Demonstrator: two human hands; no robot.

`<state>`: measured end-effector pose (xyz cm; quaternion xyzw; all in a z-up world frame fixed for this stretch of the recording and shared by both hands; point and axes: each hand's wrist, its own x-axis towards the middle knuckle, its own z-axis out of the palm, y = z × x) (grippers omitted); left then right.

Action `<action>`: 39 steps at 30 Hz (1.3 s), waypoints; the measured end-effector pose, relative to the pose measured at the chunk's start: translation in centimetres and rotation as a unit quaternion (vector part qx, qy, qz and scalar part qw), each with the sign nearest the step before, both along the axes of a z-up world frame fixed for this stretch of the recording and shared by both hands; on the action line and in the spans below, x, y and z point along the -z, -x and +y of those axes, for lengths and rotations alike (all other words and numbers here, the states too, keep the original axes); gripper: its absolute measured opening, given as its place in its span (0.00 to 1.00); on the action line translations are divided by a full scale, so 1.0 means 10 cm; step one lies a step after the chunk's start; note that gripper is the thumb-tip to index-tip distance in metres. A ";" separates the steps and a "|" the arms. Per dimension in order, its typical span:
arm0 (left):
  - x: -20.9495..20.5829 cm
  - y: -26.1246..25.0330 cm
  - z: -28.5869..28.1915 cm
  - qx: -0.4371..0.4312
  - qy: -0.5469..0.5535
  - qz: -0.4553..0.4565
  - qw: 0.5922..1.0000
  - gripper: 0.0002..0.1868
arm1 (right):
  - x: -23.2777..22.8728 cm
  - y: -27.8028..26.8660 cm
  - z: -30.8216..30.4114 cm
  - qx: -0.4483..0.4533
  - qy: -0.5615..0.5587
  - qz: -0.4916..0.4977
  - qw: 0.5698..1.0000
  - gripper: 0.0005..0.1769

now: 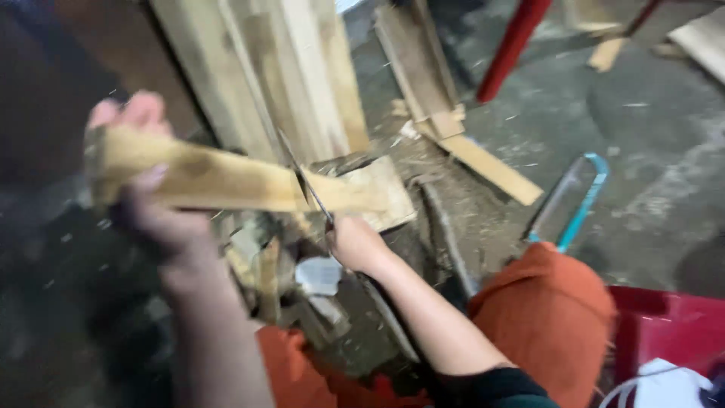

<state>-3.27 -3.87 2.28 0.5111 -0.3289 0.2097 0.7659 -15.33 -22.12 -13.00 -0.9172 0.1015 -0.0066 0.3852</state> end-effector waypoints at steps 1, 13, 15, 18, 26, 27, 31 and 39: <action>0.05 -0.04 0.06 -0.025 -0.001 0.036 0.999 0.36 | 0.29 -0.12 -0.09 0.023 0.006 0.053 0.998 0.15; 0.01 0.06 0.04 -0.047 -0.012 -0.021 0.999 0.32 | 0.12 -0.14 0.04 -0.029 0.055 0.142 0.988 0.12; 0.06 0.00 0.03 -0.025 0.012 -0.001 1.000 0.31 | 0.70 -0.14 -0.22 -0.009 0.029 0.121 0.992 0.14; 0.08 -0.08 0.11 0.010 0.045 0.022 0.999 0.34 | 0.21 0.00 -0.05 -0.002 -0.021 0.092 0.996 0.13; 0.18 -0.17 0.21 0.054 0.087 0.013 0.995 0.35 | -0.11 -0.03 0.08 -0.012 0.019 0.143 0.989 0.14; 0.18 -0.16 0.23 0.030 0.073 0.021 0.997 0.35 | 0.32 -0.11 -0.09 0.008 0.016 0.120 0.993 0.14; 0.19 -0.17 0.26 0.025 0.060 0.027 0.997 0.36 | 0.68 -0.15 -0.26 0.016 -0.011 0.051 0.999 0.12; 0.19 -0.16 0.23 0.015 0.047 0.020 0.999 0.36 | -0.97 0.20 0.20 -0.054 -0.034 0.092 0.994 0.05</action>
